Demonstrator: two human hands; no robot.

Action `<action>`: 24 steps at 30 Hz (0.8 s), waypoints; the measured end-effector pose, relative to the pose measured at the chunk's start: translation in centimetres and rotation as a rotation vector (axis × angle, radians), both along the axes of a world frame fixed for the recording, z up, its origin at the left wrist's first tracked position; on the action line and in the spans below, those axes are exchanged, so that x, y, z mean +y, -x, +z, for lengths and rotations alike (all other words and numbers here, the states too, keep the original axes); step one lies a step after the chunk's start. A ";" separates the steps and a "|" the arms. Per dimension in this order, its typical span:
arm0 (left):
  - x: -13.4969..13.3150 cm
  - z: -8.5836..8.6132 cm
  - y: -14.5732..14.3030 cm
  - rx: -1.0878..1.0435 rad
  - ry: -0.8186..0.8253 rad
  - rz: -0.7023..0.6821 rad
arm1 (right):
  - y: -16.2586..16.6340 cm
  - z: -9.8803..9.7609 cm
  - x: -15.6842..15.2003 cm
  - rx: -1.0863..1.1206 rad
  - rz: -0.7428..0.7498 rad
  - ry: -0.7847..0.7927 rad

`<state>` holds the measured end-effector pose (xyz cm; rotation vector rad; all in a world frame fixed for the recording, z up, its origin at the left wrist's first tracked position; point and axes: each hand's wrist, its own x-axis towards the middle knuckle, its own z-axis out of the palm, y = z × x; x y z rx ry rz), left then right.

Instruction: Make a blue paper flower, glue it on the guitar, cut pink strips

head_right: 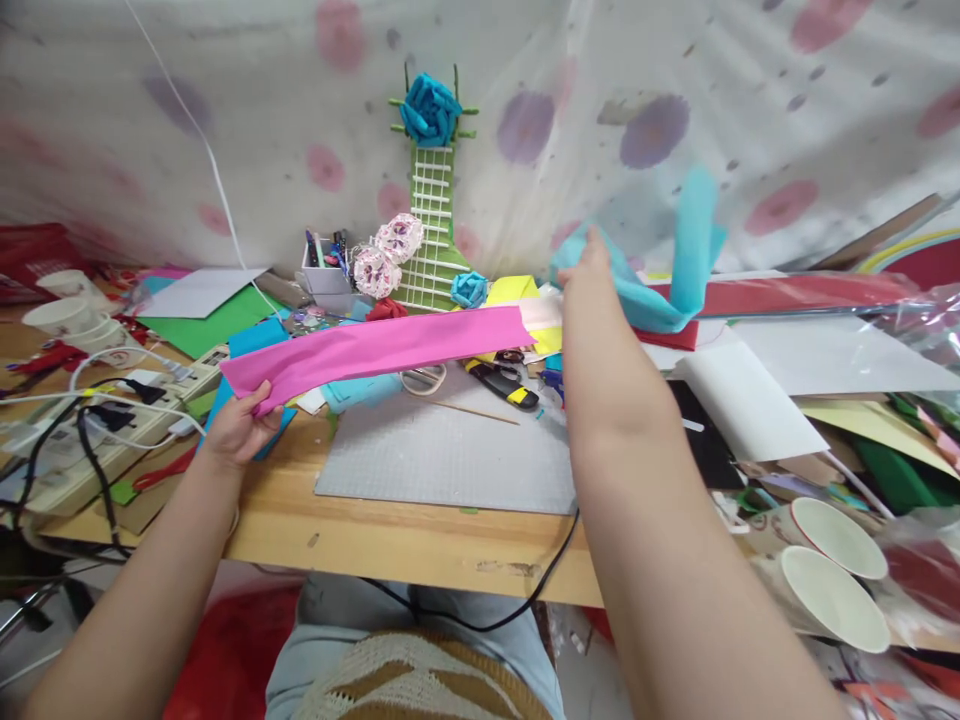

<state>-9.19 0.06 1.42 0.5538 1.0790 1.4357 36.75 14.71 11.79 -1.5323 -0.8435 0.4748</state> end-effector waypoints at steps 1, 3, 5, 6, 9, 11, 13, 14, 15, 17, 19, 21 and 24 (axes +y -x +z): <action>-0.1 0.1 0.0 -0.001 0.006 -0.004 | 1.2 -0.5 0.1 0.084 0.016 0.037; -0.1 0.2 0.1 0.006 0.029 -0.025 | 4.2 -2.0 -0.9 0.183 0.066 0.058; -0.1 0.2 0.3 0.012 0.059 -0.058 | 7.5 -3.5 -3.3 0.157 0.347 -0.061; -0.1 0.1 0.5 0.012 0.070 -0.073 | 9.0 -4.3 -4.9 0.043 0.504 -0.103; -0.1 0.2 1.0 0.003 0.087 -0.103 | 12.3 -6.6 -9.4 -0.466 0.991 -0.077; -0.3 0.4 1.2 -0.002 0.104 -0.110 | 13.3 -7.9 -11.3 -0.789 1.078 -0.023; -0.6 0.8 1.4 -0.009 0.125 -0.114 | 13.4 -9.2 -11.8 -1.018 0.999 0.022; -0.9 1.1 1.5 -0.013 0.125 -0.113 | 13.3 -9.7 -11.8 -1.097 0.957 0.041; -1.1 1.4 1.6 -0.016 0.119 -0.111 | 13.1 -10.1 -11.6 -1.159 0.917 0.053; -1.6 1.9 1.9 -0.019 0.091 -0.107 | 12.8 -10.3 -11.5 -1.256 0.852 0.065; -1.9 2.2 2.3 -0.002 0.087 -0.113 | 12.8 -9.7 -11.9 -1.324 0.802 0.066; -2.0 2.4 2.9 0.069 0.138 -0.112 | 13.1 -8.5 -13.1 -1.349 0.793 0.075; -1.5 2.4 3.9 0.273 0.158 -0.050 | 13.5 -6.3 -15.7 -1.316 0.855 0.101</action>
